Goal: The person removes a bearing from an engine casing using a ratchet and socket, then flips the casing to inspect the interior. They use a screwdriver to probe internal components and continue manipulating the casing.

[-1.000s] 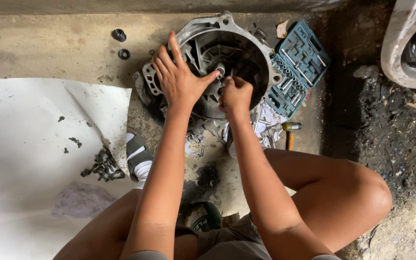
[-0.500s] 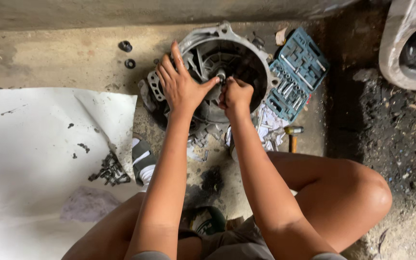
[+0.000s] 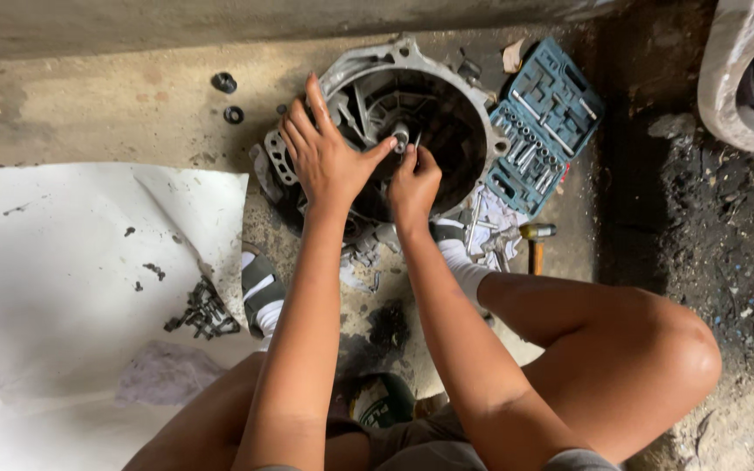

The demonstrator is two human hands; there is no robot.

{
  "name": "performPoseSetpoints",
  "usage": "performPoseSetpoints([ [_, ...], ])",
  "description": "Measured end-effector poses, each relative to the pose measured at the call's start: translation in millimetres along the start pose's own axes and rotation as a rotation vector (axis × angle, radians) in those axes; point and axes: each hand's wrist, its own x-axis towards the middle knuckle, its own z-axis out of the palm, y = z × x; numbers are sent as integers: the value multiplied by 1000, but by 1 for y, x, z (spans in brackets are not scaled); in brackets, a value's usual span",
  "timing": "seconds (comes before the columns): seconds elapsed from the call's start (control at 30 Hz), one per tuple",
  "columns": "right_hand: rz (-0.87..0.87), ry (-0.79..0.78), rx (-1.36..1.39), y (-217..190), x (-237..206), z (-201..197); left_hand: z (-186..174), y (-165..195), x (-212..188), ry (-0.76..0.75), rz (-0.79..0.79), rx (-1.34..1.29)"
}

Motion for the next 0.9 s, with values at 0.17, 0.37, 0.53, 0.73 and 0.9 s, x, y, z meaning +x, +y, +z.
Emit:
performPoseSetpoints([
  [0.17, 15, -19, -2, -4, -2, 0, -1, 0, -1, 16, 5, 1],
  [0.37, 131, -36, 82, -12, -6, 2, -4, -1, 0, -21, -2, 4],
  [0.53, -92, 22, 59, -9, -11, 4, -4, 0, 0, -42, 0, -9],
  [0.73, -134, 59, 38, -11, -13, 7, -4, 1, 0, -37, -9, 13],
  [0.9, 64, 30, 26, -15, -14, 7, -5, 1, 0, -25, 4, -2],
])
